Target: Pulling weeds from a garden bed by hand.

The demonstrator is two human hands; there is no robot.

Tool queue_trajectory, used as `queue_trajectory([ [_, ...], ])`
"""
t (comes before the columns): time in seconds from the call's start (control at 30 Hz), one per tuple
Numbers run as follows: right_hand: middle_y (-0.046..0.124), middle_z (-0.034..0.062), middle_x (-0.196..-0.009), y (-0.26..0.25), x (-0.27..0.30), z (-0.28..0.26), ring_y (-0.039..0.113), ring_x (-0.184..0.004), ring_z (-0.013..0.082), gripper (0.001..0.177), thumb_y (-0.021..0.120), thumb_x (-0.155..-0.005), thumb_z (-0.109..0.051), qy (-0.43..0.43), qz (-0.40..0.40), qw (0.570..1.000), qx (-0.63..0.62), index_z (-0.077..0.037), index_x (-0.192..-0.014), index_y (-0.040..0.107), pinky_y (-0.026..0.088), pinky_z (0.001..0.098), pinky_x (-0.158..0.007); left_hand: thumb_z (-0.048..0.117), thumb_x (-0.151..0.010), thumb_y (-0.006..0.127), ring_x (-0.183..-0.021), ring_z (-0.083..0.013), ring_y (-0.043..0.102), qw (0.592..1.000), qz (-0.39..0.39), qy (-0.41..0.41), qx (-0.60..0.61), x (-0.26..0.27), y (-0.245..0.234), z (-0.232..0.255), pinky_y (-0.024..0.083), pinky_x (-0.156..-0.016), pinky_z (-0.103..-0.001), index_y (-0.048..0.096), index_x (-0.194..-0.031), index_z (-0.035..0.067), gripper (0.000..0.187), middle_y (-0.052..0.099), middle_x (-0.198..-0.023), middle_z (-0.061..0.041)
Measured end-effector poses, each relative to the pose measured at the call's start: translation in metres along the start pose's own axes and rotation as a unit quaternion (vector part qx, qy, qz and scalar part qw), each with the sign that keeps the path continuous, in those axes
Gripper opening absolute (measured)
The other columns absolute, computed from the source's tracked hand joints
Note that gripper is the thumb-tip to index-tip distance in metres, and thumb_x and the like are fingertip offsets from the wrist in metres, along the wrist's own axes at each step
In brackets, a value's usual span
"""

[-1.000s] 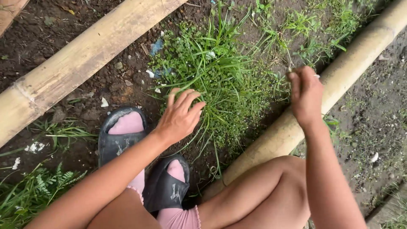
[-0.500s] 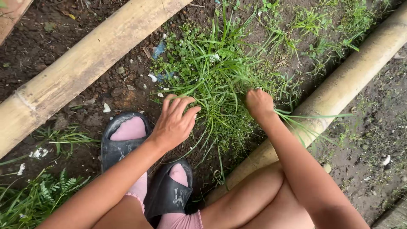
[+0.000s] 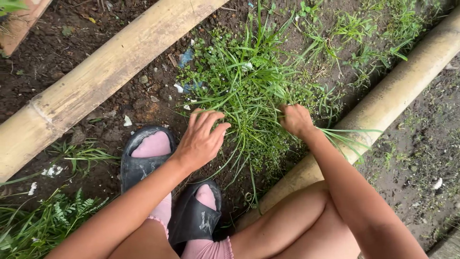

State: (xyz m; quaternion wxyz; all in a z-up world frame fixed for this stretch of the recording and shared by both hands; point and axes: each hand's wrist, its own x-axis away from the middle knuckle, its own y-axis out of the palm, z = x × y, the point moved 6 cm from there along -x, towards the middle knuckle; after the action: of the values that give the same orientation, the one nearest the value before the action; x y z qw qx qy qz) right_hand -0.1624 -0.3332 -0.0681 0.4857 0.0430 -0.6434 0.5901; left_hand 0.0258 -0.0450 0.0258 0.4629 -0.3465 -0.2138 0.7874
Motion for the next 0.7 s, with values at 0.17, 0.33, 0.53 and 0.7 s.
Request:
queue_trajectory([
  [0.17, 0.072, 0.0122, -0.081, -0.005, 0.007, 0.007, 0.07, -0.071, 0.0297, 0.025, 0.062, -0.094, -0.027, -0.043, 0.046, 0.998, 0.026, -0.017, -0.116, 0.068, 0.06, 0.0457, -0.07, 0.01, -0.091, 0.07, -0.122, -0.0332, 0.055, 1.0, 0.002, -0.008, -0.013, 0.004, -0.009, -0.007, 0.037, -0.112, -0.054, 0.068, -0.114, 0.004, 0.024, 0.057, -0.123, -0.015],
  [0.33, 0.072, 0.0105, -0.079, -0.072, 0.069, 0.036, 0.07, -0.068, 0.0286, 0.029, 0.063, -0.09, -0.024, -0.063, 0.09, 0.993, 0.053, -0.025, -0.118, 0.07, 0.06, 0.0458, -0.067, 0.01, -0.093, 0.067, -0.119, -0.0305, 0.056, 0.999, 0.006, -0.045, 0.004, 0.007, -0.01, -0.013, 0.036, -0.113, -0.054, 0.068, -0.116, 0.004, 0.023, 0.058, -0.123, -0.014],
  [0.53, 0.068, 0.0172, -0.085, -0.23, 0.131, 0.115, 0.058, -0.069, 0.0176, 0.021, 0.059, -0.11, -0.019, 0.042, 0.273, 0.935, -0.223, -0.001, -0.118, 0.067, 0.047, 0.0361, -0.061, 0.009, -0.093, 0.067, -0.12, -0.0309, 0.056, 0.999, 0.002, -0.044, 0.007, -0.002, -0.006, -0.007, 0.037, -0.113, -0.055, 0.068, -0.114, 0.004, 0.022, 0.058, -0.121, -0.013],
  [0.7, 0.064, 0.0183, -0.108, -0.051, -0.04, 0.178, 0.064, -0.093, 0.0246, 0.03, 0.059, -0.109, -0.027, 0.063, 0.229, 0.918, -0.318, 0.002, -0.117, 0.058, 0.053, 0.04, -0.079, 0.009, -0.093, 0.067, -0.119, -0.0326, 0.056, 0.999, 0.012, -0.041, -0.002, 0.0, -0.009, -0.006, 0.038, -0.11, -0.053, 0.068, -0.114, 0.004, 0.021, 0.059, -0.121, -0.014],
])
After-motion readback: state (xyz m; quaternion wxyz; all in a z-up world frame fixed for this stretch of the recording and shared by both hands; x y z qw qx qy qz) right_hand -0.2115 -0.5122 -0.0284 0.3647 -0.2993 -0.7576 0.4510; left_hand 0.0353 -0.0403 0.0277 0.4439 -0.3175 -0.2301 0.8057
